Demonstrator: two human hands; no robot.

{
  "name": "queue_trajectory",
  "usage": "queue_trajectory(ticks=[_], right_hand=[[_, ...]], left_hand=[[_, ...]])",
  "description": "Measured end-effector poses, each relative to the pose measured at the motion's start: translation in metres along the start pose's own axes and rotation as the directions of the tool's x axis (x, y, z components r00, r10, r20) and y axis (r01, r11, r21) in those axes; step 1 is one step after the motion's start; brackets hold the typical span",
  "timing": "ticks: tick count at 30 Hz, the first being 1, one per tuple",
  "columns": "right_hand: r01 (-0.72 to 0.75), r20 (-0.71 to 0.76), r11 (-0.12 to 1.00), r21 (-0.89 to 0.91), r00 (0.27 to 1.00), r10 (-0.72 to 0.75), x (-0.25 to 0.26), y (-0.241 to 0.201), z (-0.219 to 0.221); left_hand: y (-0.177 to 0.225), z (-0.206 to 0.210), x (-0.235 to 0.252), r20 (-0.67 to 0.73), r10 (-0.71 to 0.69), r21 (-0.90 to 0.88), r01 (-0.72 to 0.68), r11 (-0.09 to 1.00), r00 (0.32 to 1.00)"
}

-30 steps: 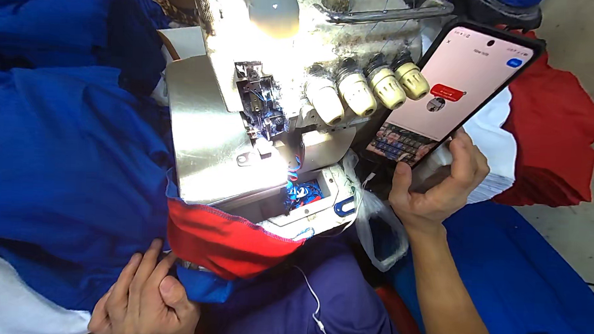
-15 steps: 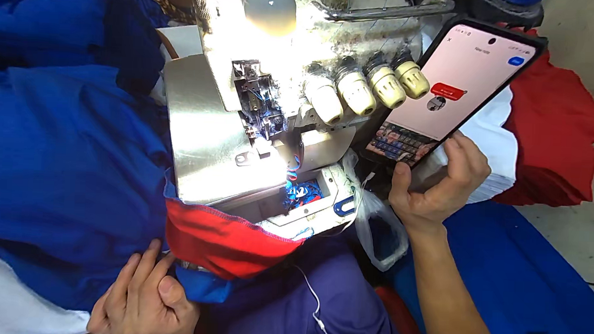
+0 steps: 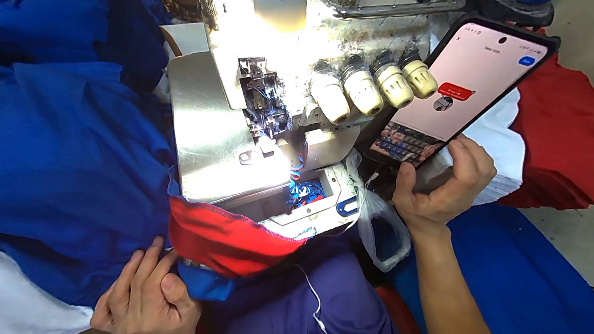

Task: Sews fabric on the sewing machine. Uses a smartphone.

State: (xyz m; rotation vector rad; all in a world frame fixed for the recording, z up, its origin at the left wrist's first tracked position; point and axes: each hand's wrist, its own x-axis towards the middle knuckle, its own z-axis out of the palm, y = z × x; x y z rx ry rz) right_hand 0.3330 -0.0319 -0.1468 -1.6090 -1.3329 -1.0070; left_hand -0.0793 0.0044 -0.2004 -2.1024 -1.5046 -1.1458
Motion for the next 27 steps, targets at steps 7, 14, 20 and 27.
queue_trajectory(ticks=[7, 14, 20, 27], right_hand=[[-0.003, -0.003, 1.000, -0.015, 1.000, 0.003, -0.0010, 0.0003, 0.0005], [-0.008, 0.003, 1.000, -0.007, 1.000, 0.008, -0.0006, -0.0007, -0.0004], [-0.011, -0.016, 1.000, -0.005, 1.000, 0.011, -0.0004, -0.0015, 0.0010], [-0.020, -0.012, 1.000, -0.006, 1.000, 0.020, -0.0019, -0.0016, 0.0018]], left_hand=[[-0.0008, 0.0015, -0.0006, -0.011, -0.002, -0.006, 0.002, 1.000, 1.000], [-0.0016, 0.0006, -0.0007, 0.003, 0.007, 0.002, -0.007, 1.000, 1.000], [-0.0018, 0.0013, -0.0018, -0.003, 0.002, 0.002, -0.002, 1.000, 1.000], [-0.0018, 0.0012, -0.0015, -0.007, 0.001, -0.002, -0.001, 1.000, 1.000]])
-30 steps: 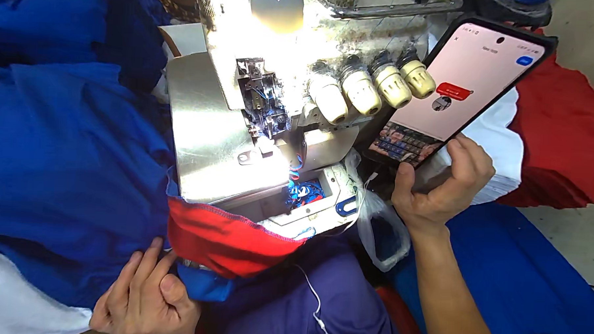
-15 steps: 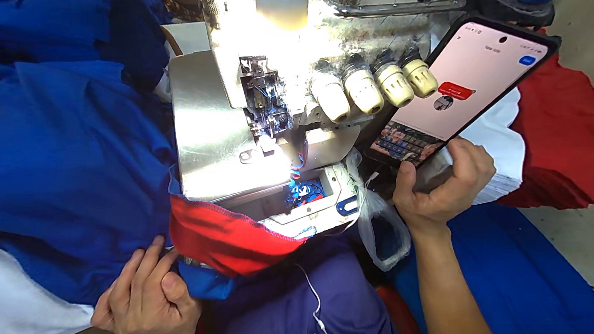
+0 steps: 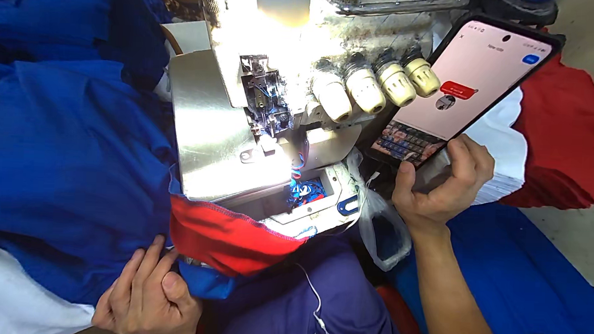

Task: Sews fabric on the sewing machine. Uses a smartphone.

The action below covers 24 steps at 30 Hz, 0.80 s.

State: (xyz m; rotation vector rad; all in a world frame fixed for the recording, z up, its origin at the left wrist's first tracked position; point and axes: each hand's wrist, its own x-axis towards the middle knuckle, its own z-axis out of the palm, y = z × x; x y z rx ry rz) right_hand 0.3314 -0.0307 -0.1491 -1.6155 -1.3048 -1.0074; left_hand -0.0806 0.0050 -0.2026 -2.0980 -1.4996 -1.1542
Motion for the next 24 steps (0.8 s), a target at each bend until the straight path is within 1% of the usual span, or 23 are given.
queue_trajectory(ticks=[24], right_hand=[[0.016, 0.006, 1.000, -0.023, 1.000, -0.016, 0.0000, 0.0010, 0.0002]], left_hand=[[0.0021, 0.0003, 0.0008, -0.009, -0.005, 0.002, 0.005, 1.000, 1.000]])
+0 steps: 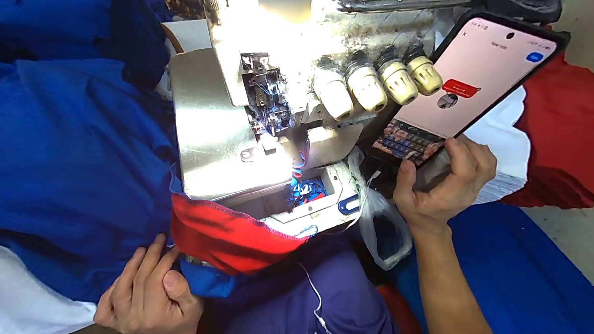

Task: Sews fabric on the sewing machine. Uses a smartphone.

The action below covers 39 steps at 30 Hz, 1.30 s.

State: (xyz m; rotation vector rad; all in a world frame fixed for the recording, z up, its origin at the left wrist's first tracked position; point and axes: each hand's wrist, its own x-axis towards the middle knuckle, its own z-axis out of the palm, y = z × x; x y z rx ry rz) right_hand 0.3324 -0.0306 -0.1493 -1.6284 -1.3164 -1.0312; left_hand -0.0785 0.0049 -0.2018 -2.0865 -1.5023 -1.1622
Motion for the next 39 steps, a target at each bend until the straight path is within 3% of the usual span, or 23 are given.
queue_trajectory(ticks=[35, 39], right_hand=[[0.017, 0.035, 1.000, -0.014, 0.999, -0.016, -0.0005, -0.0011, -0.0038], [-0.046, 0.054, 0.999, 0.004, 0.997, 0.046, 0.0053, -0.0046, -0.0075]], left_hand=[[0.0009, 0.0008, 0.0020, -0.012, 0.007, 0.003, -0.007, 1.000, 1.000], [-0.0007, 0.0007, -0.0003, -0.007, 0.009, -0.003, -0.010, 1.000, 1.000]])
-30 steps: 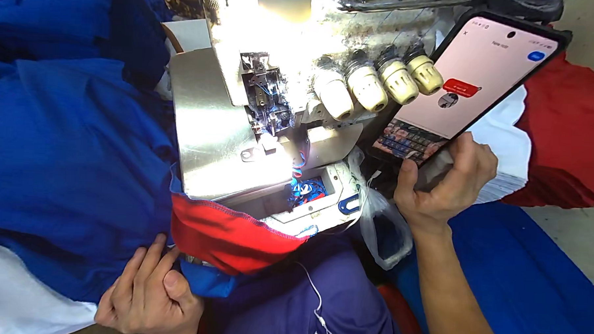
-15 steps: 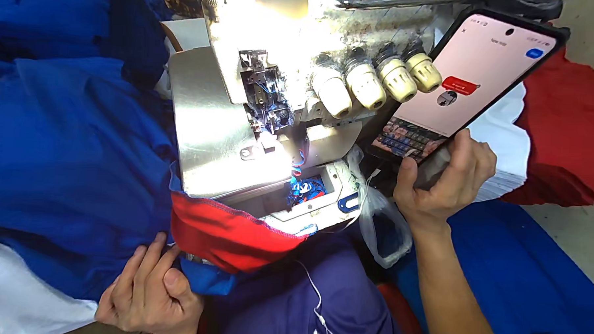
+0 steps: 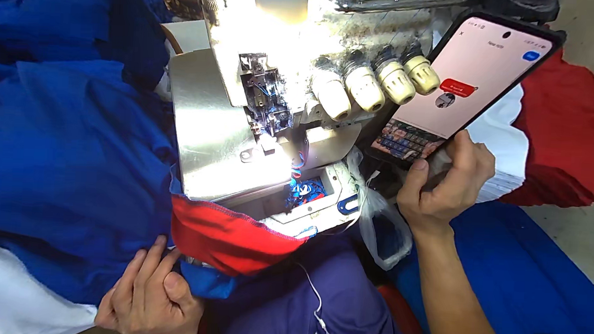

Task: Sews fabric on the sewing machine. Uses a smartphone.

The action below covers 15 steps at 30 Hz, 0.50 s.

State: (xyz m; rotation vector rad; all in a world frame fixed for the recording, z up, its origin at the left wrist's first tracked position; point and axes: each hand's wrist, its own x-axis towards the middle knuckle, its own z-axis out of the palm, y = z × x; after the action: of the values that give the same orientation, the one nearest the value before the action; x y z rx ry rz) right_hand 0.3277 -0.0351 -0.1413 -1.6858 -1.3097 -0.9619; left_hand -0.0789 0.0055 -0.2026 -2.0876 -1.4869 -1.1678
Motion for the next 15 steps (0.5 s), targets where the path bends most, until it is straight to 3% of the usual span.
queue_trajectory(ticks=[5, 15], right_hand=[[-0.078, 0.156, 0.989, 0.123, 0.986, 0.058, 0.045, 0.000, -0.024], [-0.097, 0.278, 0.995, 0.002, 0.956, 0.093, 0.076, -0.002, -0.031]], left_hand=[[0.001, -0.001, 0.001, 0.021, 0.011, 0.034, -0.012, 0.999, 1.000], [0.001, -0.001, 0.001, 0.031, 0.008, 0.025, -0.008, 1.000, 0.999]])
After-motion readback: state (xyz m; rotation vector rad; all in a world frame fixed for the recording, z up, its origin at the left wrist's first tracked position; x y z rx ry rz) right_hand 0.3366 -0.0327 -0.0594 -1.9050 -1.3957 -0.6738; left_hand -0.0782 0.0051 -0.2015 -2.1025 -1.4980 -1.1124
